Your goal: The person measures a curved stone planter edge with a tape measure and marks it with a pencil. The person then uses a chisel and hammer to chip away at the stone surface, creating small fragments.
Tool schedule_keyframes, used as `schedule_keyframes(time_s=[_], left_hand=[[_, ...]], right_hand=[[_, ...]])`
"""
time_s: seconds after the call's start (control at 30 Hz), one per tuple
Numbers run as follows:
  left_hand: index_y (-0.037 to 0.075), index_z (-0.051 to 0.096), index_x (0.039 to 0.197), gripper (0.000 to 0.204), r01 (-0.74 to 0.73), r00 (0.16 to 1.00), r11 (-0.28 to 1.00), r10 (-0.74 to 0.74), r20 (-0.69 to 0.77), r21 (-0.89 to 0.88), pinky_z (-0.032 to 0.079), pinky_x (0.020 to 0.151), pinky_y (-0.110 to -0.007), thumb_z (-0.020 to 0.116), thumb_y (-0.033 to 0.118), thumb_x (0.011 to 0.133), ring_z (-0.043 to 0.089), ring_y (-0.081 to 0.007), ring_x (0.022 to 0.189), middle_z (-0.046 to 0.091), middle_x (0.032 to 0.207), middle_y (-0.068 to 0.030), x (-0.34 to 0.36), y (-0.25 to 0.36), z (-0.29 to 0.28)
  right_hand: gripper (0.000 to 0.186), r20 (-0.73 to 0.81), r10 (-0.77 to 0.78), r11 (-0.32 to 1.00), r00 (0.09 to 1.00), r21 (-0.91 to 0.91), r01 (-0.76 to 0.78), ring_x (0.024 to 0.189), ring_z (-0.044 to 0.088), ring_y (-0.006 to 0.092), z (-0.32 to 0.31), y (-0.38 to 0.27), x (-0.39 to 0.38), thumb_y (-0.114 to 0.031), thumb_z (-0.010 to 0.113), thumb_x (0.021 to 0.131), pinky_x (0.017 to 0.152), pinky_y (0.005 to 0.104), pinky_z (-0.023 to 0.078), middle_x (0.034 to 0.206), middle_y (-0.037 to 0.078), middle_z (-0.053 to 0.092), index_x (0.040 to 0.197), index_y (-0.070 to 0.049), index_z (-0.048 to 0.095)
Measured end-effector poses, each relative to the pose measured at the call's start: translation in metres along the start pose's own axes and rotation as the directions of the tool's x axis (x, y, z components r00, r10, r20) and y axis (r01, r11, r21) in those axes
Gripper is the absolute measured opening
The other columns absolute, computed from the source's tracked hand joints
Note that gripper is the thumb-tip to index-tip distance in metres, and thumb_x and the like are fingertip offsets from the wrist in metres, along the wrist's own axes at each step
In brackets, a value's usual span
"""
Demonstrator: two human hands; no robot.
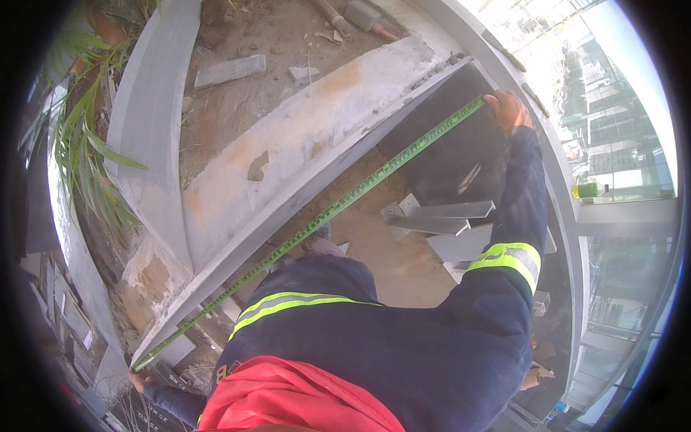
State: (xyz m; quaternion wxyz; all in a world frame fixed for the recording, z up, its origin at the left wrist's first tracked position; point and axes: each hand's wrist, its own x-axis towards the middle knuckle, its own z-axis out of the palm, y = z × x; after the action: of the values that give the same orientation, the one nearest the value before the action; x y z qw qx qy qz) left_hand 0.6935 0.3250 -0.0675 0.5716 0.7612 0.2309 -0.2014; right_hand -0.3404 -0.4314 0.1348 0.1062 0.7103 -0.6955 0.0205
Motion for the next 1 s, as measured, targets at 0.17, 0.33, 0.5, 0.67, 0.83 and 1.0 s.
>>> schedule_keyframes(time_s=[0.17,0.33,0.5,0.67,0.83,1.0], left_hand=[[0.004,0.056,0.135,0.048,-0.174,0.979,0.977,0.159,-0.125,-0.122,0.056,0.095,-0.042,0.046,0.038,0.103,0.065,-0.0254,0.114,0.065,0.13,-0.0118,-0.007,-0.007,0.004],[-0.001,0.061,0.132,0.05,-0.146,0.984,0.987,0.138,-0.115,-0.062,0.056,0.094,-0.036,0.049,0.036,0.1,0.069,-0.0254,0.112,0.069,0.125,-0.0139,-0.017,-0.011,0.012],[-0.006,0.064,0.107,0.028,-0.167,0.979,0.921,0.113,-0.169,-0.351,0.064,0.078,-0.048,0.064,0.018,0.093,0.073,-0.0348,0.091,0.071,0.103,-0.0192,-0.046,-0.016,0.028],[-0.008,0.064,0.093,0.017,-0.348,0.903,0.902,0.25,-0.348,-0.254,0.065,0.067,-0.056,0.066,0.008,0.088,0.074,-0.0353,0.075,0.07,0.087,-0.0203,-0.087,-0.014,0.058],[-0.009,0.064,0.093,0.016,-0.299,0.924,0.907,0.198,-0.326,-0.297,0.065,0.07,-0.057,0.064,0.007,0.09,0.075,-0.0379,0.077,0.07,0.089,-0.0221,-0.107,-0.003,0.068],[-0.007,0.066,0.101,0.019,-0.264,0.933,0.925,0.174,-0.314,-0.273,0.065,0.077,-0.048,0.062,0.011,0.095,0.074,-0.033,0.081,0.072,0.093,-0.0195,-0.111,-0.005,0.071]], right_hand=[[0.045,0.047,0.045,0.999,0.998,-0.005,-0.044,0.104,0.062,0.039,0.017,-0.012,0.005,-0.049,0.051,0.103,0.087,0.0504,0.047,0.103,0.02,0.065,0.105,-0.008,0.07],[0.047,0.008,-0.027,1.0,1.0,0.011,0.027,0.1,0.06,0.0443,0.049,0.003,0.018,-0.046,0.05,0.103,0.086,0.0529,0.046,0.099,0.026,0.064,0.099,-0.003,0.067],[0.045,0.097,-0.194,0.975,0.976,0.132,0.181,0.102,0.061,0.0455,0.084,0.034,0.047,-0.039,0.043,0.108,0.088,0.0522,0.047,0.105,0.024,0.068,0.118,-0.003,0.069],[0.044,0.198,-0.223,0.944,0.955,0.289,0.161,0.095,0.064,0.0392,0.101,0.055,0.078,-0.036,0.046,0.107,0.083,0.0476,0.049,0.099,0.022,0.067,0.121,0.0,0.067],[0.042,0.202,-0.239,0.944,0.95,0.276,0.179,0.096,0.064,0.0396,0.108,0.043,0.074,-0.034,0.047,0.106,0.083,0.048,0.048,0.1,0.022,0.067,0.12,0.0,0.066],[0.039,0.204,-0.23,0.951,0.951,0.255,0.175,0.096,0.063,0.04,0.108,0.027,0.067,-0.031,0.048,0.105,0.083,0.0484,0.048,0.101,0.022,0.066,0.119,0.001,0.066]])
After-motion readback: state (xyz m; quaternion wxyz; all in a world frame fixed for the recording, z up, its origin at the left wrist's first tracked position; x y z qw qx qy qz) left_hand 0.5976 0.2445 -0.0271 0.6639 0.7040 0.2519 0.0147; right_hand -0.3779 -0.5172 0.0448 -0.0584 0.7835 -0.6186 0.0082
